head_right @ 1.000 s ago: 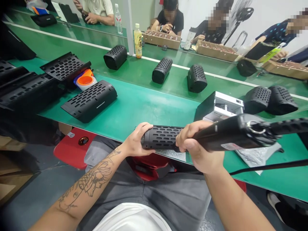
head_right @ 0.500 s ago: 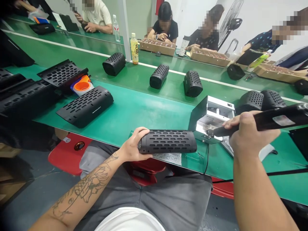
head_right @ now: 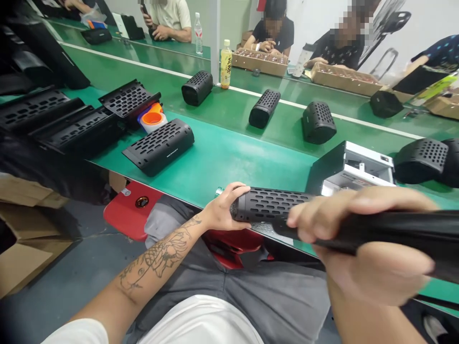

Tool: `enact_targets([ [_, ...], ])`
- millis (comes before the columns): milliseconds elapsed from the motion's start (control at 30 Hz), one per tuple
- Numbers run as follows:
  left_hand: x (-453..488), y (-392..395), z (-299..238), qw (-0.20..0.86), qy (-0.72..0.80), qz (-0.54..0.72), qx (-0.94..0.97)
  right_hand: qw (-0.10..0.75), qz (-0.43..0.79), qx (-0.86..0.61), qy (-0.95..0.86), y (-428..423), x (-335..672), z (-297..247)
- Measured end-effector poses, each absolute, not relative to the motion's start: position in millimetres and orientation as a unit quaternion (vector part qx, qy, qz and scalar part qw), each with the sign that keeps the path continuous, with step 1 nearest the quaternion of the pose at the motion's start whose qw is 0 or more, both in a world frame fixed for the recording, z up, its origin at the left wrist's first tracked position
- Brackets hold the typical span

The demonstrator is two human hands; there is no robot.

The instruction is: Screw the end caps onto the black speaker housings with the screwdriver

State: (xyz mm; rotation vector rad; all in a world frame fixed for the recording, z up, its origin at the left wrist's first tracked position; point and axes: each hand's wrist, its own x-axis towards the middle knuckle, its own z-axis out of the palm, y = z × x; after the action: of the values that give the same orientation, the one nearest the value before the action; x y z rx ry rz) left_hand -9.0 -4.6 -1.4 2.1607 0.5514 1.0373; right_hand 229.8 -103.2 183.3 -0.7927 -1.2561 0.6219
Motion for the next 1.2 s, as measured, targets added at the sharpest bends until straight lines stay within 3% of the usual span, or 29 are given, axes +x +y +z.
enact_targets([
  [200,-7,-6,-1,0.341,0.205,0.410,0.821,0.661,0.334,-0.310,-0.596,-79,163,185],
  [833,-3,-9,5,0.347,0.231,0.400,0.816,0.589,0.429,-0.309,-0.611,-73,166,166],
  [1100,-8,-8,11,0.310,0.229,0.377,0.842,0.582,0.431,-0.299,-0.622,-78,164,165],
  [1200,-16,-11,15,0.321,0.218,0.364,0.847,0.639,0.381,-0.303,-0.595,-77,200,186],
])
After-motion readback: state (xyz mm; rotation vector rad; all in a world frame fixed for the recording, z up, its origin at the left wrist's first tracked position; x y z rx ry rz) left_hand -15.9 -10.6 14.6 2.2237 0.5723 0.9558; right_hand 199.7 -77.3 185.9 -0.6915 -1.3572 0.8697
